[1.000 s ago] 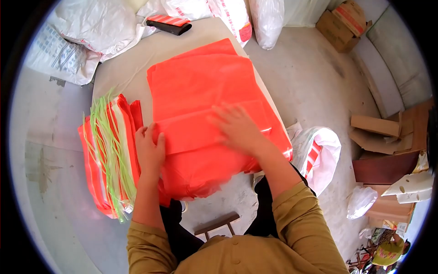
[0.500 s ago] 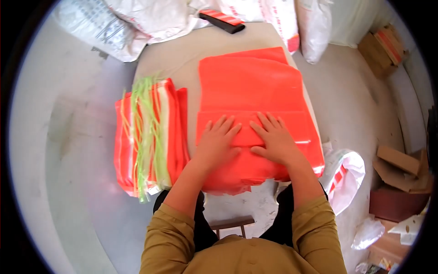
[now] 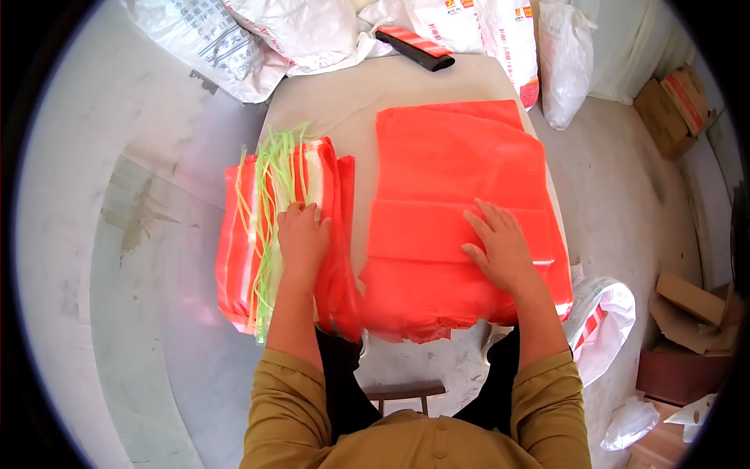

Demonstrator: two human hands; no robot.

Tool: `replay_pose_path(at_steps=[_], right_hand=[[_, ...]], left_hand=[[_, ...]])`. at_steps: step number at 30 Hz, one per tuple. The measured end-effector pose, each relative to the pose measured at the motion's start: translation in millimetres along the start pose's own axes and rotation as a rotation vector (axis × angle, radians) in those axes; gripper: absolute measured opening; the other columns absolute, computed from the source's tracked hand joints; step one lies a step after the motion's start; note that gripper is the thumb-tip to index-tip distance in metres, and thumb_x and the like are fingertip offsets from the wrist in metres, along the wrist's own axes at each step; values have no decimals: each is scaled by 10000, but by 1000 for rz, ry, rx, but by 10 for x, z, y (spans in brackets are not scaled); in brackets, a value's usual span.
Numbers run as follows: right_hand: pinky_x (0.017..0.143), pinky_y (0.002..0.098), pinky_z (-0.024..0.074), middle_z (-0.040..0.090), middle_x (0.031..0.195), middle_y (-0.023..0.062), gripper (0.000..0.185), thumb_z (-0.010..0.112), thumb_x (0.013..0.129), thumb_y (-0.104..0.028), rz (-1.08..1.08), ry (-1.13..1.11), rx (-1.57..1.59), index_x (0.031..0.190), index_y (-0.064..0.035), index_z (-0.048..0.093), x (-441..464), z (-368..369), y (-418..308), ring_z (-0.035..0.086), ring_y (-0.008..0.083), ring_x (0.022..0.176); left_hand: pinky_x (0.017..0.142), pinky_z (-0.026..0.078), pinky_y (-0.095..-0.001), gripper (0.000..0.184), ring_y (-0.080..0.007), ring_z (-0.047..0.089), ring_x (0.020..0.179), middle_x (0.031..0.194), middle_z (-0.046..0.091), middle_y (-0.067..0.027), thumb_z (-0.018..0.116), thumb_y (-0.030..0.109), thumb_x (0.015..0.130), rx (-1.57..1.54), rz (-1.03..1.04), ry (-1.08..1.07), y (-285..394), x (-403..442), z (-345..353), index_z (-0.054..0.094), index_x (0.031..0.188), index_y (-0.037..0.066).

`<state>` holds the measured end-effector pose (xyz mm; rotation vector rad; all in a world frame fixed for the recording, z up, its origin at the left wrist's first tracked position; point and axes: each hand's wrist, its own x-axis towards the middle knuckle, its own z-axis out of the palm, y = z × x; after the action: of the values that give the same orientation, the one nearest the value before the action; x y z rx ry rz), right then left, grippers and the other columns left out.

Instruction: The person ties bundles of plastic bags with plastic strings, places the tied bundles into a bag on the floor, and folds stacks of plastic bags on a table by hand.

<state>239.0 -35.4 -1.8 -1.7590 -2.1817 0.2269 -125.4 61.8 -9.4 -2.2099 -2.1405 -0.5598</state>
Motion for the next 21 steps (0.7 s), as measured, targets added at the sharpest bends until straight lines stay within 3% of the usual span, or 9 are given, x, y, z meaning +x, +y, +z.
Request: replay_pose_path(at_steps=[2, 8, 11, 12, 15, 16, 19, 21], right_hand=[[1249, 484, 273, 417, 1608, 151, 572, 665, 975, -365, -4, 6, 9, 1469, -104, 544, 19, 7, -25, 379, 335, 1487], [1198, 481, 359, 483, 1557, 150, 542, 682, 953, -267, -29, 84, 112, 1453, -100, 555, 74, 2, -100, 449, 343, 1433], [1151, 469, 418, 523, 1521, 147, 520, 650, 942, -165, -96, 133, 230, 1451, -110, 558, 63, -7, -218, 506, 350, 1382], [1133, 463, 441, 535, 1509, 147, 516, 634, 940, -127, -130, 150, 268, 1451, -114, 559, 70, -10, -274, 526, 354, 1364], [1077, 429, 494, 545, 1494, 150, 529, 579, 932, -35, -270, 70, 342, 1453, -124, 558, 61, -28, -429, 562, 351, 1327], [1057, 421, 507, 560, 1468, 148, 531, 568, 930, -18, -239, 42, 377, 1451, -123, 558, 56, -23, -439, 575, 350, 1303], [1012, 403, 535, 602, 1394, 142, 513, 554, 918, 21, -87, -33, 405, 1414, -106, 577, 11, -66, -360, 598, 347, 1255], [1005, 399, 537, 627, 1344, 136, 467, 570, 898, 28, 83, -81, 319, 1351, -75, 611, 33, -197, -250, 592, 344, 1253]], left_hand=[[1035, 487, -458, 431, -361, 574, 1189, 1311, 654, -137, 769, 221, 864, -4, -12, 3, -12, -2, -9, 716, 1254, 46], [994, 518, -444, 342, -339, 625, 1135, 1210, 700, -151, 730, 118, 875, -103, 101, 342, 93, 19, -143, 717, 1198, 7], [938, 553, -421, 288, -335, 680, 1059, 1182, 713, -156, 662, 16, 891, -580, 142, 219, 370, -25, -194, 721, 1172, 28], [879, 576, -387, 303, -338, 707, 1003, 1166, 722, -151, 621, -48, 880, -557, 243, 142, 517, -73, -177, 729, 1145, 52], [869, 580, -383, 310, -332, 699, 1059, 1208, 718, -135, 624, -32, 849, -629, 498, -110, 961, -342, 26, 738, 1122, 60], [864, 583, -390, 316, -332, 698, 1064, 1218, 717, -133, 626, -23, 837, -578, 635, -158, 1085, -413, 63, 740, 1121, 59], [776, 587, -398, 312, -339, 703, 919, 1155, 701, -136, 665, -18, 853, -646, 714, -176, 1393, -536, 139, 715, 1155, 47], [815, 580, -402, 364, -332, 689, 987, 1224, 675, -130, 690, 28, 844, -527, 702, -219, 1542, -572, 86, 690, 1207, 57]])
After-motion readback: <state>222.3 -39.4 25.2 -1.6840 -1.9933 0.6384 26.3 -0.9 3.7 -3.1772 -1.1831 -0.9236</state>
